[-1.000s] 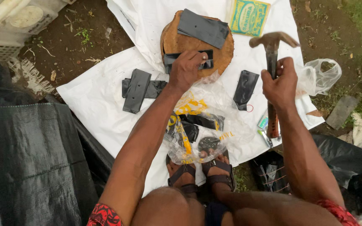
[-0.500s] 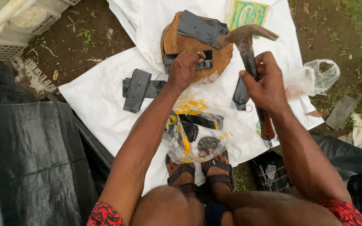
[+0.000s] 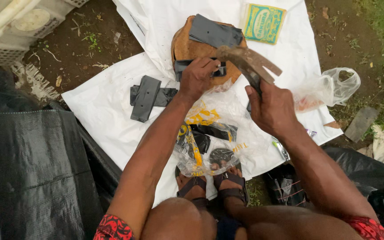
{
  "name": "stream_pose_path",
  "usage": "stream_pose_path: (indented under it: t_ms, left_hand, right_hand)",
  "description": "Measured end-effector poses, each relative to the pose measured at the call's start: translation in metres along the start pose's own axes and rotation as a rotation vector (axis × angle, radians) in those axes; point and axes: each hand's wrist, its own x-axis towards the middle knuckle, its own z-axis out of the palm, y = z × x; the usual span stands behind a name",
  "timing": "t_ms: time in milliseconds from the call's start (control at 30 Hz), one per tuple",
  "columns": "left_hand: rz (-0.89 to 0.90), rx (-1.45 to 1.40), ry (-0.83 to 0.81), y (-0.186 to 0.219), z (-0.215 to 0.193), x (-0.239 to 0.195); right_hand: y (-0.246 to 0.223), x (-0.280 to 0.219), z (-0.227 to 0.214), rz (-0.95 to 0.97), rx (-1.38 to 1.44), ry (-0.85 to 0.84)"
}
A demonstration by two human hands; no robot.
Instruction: The person sits on the ground and assembles small black rubber pieces by hand, using a hammer to tap them together on a wooden block. They repeatedly pick up, align, and stack the rubber parts, occasionally using the hammer to secure them.
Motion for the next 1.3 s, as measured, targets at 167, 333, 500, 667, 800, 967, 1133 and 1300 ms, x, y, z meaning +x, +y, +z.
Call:
stream_pose_path:
  t_ms: [167,333,500,667,800,967,1133,1300]
  left_hand:
    - [-0.034,-0.001,-0.022,0.004,-0.001,0.000]
    - [-0.016,-0.008,0.004,0.002,-0.003,0.005]
    - [-0.007,-0.007,0.020,-0.002,0.000,0.003]
    - [-0.013,-0.037,-0.009,-0.003,-0.002,0.001]
    - [-0.001,0.054,-0.025,-0.003,0.002,-0.001]
    - [-0.019,0.006,-0.001,-0.002,0.003,0.001]
    - [0.014,0.049,0.002,-0.002,0.001,-0.001]
    - [-0.034,0.086,-0.019,-0.003,0.001,-0.001]
  right_hand:
    - [0.000,0.011,0.019,0.178,-0.098,-0.253]
    - [-0.016,0.008,-0.014,0.094,-0.002,-0.058]
    - [-0.030,-0.007,-0.039,-0.076,0.266,0.192]
    - [-0.022,0.014,0.004,0.052,-0.055,-0.039]
    - [-0.011,0.011,0.006,0.171,-0.104,-0.171]
    - [-0.019,-0.011,-0.017,-0.166,0.121,0.310]
    - [-0.011,0.009,0.015,0.118,-0.085,-0.148]
    - [-0.001,0.003,0.034,0.003,-0.088,0.002]
